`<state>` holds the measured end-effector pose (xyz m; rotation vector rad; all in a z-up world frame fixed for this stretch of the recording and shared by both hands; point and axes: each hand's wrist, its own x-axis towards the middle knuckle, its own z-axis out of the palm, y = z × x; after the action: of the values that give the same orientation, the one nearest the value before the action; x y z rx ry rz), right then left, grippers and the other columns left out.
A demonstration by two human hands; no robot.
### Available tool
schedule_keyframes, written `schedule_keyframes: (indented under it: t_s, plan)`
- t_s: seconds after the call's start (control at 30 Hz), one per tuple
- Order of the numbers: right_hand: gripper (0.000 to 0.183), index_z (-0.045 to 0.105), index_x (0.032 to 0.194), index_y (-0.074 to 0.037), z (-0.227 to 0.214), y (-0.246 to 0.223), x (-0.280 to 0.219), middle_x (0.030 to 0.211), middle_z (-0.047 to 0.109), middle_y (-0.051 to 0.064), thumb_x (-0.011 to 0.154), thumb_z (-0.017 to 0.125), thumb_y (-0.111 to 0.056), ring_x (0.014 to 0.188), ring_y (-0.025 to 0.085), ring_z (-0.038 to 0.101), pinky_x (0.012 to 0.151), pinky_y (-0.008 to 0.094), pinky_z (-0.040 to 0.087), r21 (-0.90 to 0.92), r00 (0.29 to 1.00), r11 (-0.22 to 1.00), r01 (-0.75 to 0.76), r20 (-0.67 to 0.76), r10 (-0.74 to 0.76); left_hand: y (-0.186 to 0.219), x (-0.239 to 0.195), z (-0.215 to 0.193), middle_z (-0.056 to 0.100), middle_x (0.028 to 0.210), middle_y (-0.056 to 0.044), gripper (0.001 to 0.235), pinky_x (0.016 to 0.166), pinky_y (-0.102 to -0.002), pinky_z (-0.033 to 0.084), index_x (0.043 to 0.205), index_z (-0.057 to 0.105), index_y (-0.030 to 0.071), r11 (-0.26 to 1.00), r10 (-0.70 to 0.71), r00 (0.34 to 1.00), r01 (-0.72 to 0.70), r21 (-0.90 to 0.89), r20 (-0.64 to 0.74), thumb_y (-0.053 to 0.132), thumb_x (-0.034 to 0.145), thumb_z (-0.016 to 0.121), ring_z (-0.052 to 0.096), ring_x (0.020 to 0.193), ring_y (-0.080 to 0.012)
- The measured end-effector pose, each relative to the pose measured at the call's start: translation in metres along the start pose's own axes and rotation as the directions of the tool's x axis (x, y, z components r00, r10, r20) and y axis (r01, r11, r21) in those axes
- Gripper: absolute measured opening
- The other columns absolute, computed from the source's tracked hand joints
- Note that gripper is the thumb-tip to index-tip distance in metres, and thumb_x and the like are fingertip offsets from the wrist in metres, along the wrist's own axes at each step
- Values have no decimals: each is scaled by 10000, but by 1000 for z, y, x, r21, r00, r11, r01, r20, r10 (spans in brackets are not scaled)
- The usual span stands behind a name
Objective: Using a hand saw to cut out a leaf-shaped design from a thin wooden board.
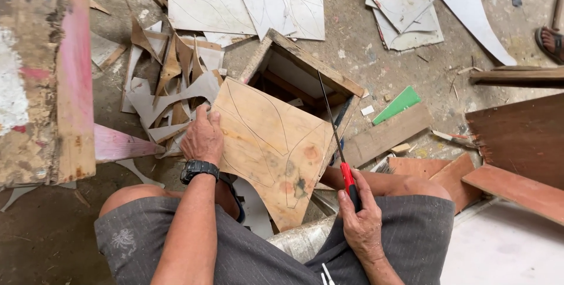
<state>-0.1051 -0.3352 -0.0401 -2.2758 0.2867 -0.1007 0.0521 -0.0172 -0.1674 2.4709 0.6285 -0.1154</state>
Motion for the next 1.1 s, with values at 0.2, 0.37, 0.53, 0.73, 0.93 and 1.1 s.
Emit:
schedule_keyframes:
  t_s: [0.2,0.37,0.53,0.73,0.93,1.1]
  plan:
    - [545,551,1462,-67,-2,3,-1,1415,652,114,948,642,-224,1254,189,636,1047,296,496,64,999,997,-33,-17,34,31,5,-23,718,929,-179,270,592,-561,417,1064,604,191,995,8,1000,-8,-103,-1,409,1074,444,633,805,-478]
    - [552,555,1476,-125,-4,-2,2,812,679,0,949,632,-270,529,95,549,549,239,518,120,986,979,-166,46,162,25,2,-9,733,1101,-185,380,710,-589,480,1325,600,200,984,-109,994,107,-139,-9,412,1067,418,659,955,-481]
    - [556,555,1466,-120,-3,2,7,1327,706,100,944,634,-294,1150,183,693,984,289,545,81,992,989,-125,27,123,36,-30,-28,726,995,-83,527,774,-505,534,1566,380,237,934,-285,951,303,-191,117,447,1083,390,664,992,-359]
    - [566,566,1462,-140,1,-3,7,1341,708,66,932,633,-327,1028,144,709,872,277,572,110,977,972,-207,81,199,25,-59,-35,668,1298,-196,514,864,-625,453,1558,362,291,854,-452,885,465,-235,110,411,1059,396,601,1139,-501]
    - [570,564,1458,-127,0,-6,9,1368,698,118,947,598,-377,1262,241,663,1028,340,511,72,989,991,-114,103,106,7,-69,-16,570,1413,-248,551,973,-647,433,1570,335,149,808,-483,846,530,-256,228,400,1080,326,540,1241,-521]
    - [566,547,1472,-131,2,-2,7,1336,714,103,952,616,-344,1162,192,696,1001,302,518,92,989,990,-110,113,99,5,-84,-20,648,1264,-251,452,959,-587,473,1304,539,54,818,-505,772,570,-71,387,415,1082,381,606,1167,-468]
